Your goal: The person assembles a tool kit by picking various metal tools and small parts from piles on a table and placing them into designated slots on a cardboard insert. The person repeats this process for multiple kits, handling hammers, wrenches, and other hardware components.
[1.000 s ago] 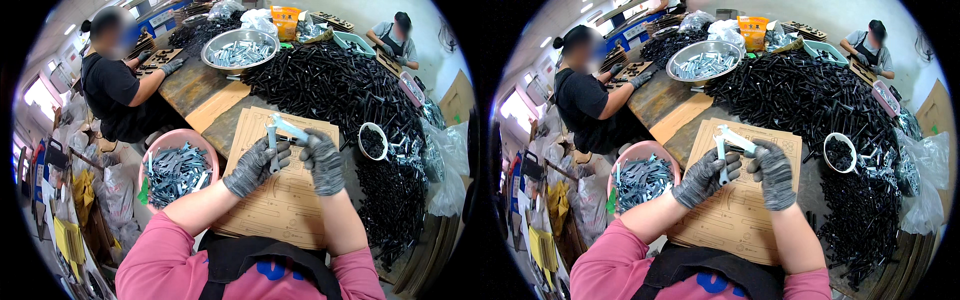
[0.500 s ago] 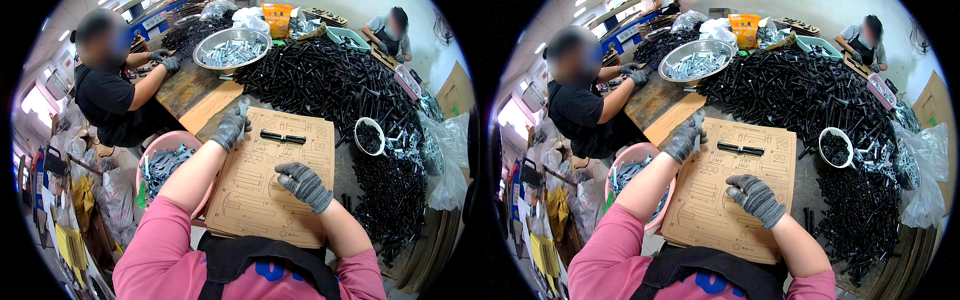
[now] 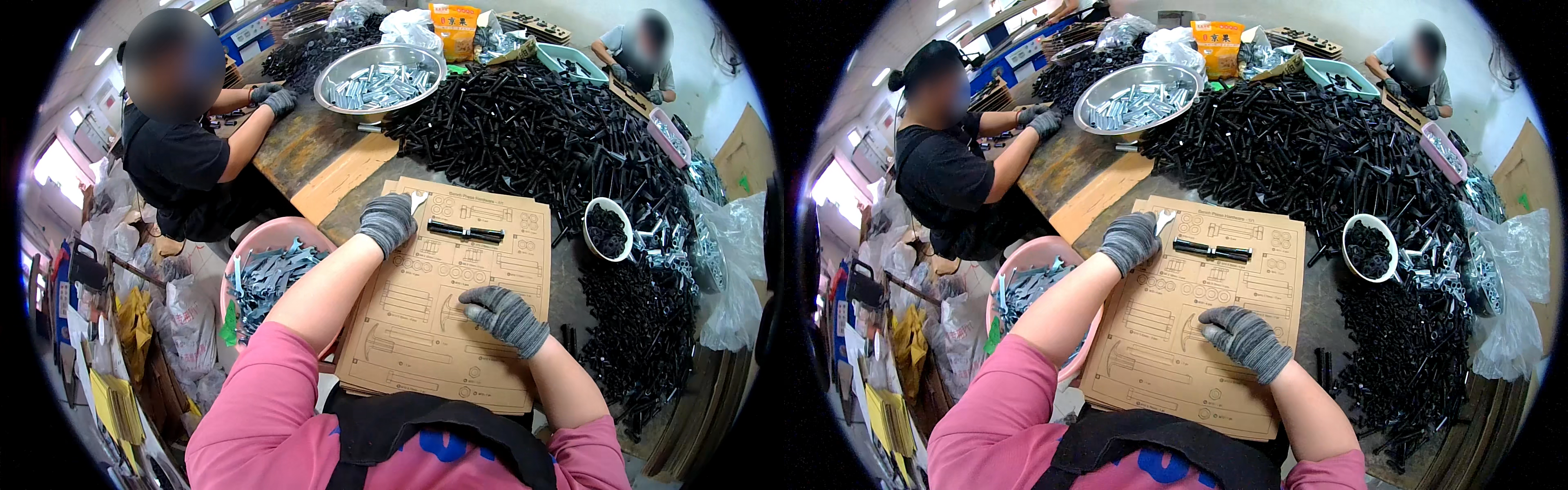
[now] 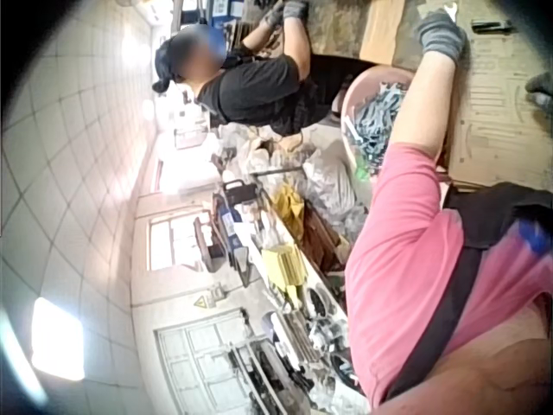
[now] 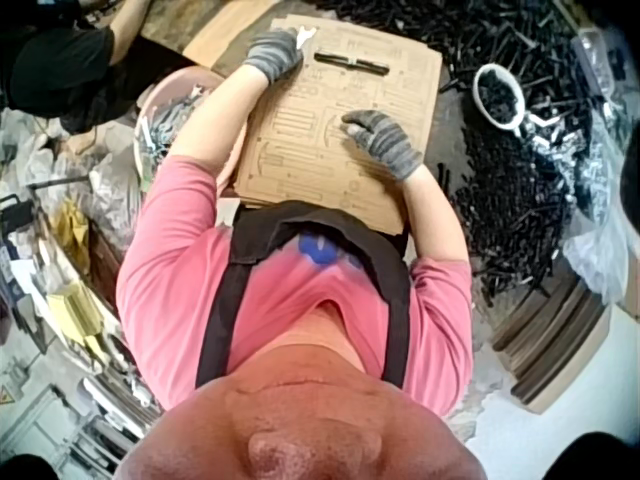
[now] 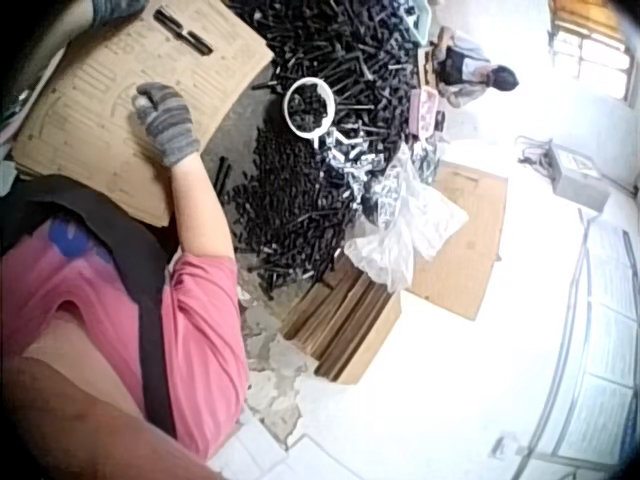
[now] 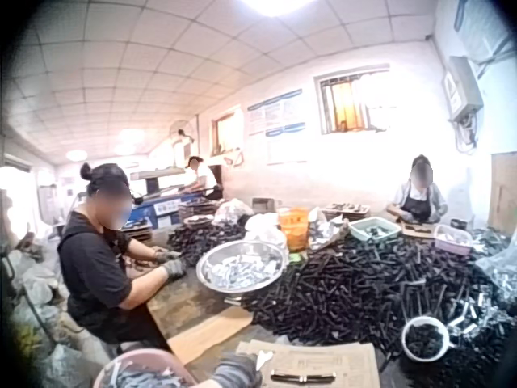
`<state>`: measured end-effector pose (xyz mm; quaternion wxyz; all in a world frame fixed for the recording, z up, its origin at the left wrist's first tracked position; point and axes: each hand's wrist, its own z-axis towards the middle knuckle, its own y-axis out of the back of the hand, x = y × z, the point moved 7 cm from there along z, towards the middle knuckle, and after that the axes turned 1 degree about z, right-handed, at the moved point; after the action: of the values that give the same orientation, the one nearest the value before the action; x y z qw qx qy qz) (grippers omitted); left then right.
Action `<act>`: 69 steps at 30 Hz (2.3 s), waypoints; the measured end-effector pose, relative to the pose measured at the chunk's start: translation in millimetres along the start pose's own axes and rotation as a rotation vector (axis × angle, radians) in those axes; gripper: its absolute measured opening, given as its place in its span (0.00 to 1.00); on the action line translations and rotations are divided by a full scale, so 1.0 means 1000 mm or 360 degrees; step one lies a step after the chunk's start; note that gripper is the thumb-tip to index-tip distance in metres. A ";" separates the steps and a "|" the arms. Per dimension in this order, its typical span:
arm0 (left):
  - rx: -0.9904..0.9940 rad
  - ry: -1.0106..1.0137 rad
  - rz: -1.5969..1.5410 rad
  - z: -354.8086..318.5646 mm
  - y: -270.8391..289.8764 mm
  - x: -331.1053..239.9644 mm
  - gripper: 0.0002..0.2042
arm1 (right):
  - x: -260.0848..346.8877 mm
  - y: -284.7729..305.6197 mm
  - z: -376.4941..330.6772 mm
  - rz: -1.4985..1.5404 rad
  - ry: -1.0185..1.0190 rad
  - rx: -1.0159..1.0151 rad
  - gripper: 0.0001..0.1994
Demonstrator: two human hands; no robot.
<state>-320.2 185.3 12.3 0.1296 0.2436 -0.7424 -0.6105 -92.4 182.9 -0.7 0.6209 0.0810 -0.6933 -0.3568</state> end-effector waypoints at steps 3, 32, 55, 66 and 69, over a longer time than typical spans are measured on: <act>-0.0144 -0.0005 -0.0123 -0.002 0.002 0.003 0.15 | -0.003 -0.001 0.002 0.0015 -0.0001 -0.0006 0.11; -0.0270 -0.0718 -0.1067 -0.035 -0.014 -0.086 0.17 | -0.061 0.128 -0.137 -0.0551 -0.0438 -0.0744 0.12; 0.0146 -0.2076 0.0742 -0.137 -0.107 -0.351 0.12 | -0.082 0.214 -0.388 -0.1479 -0.1484 -0.1782 0.26; 0.0311 -0.1413 0.0162 -0.114 -0.054 -0.289 0.09 | -0.127 0.266 -0.339 -0.1596 -0.1423 -0.1224 0.21; 0.0021 -0.1325 0.0023 -0.096 -0.029 -0.251 0.09 | -0.142 0.272 -0.356 -0.1748 -0.1110 -0.1166 0.17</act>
<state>-54.5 230.4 31.4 -0.1790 -0.0286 -0.7370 -0.6511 355.8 320.5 38.0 0.0845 0.0857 -0.5464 -0.8288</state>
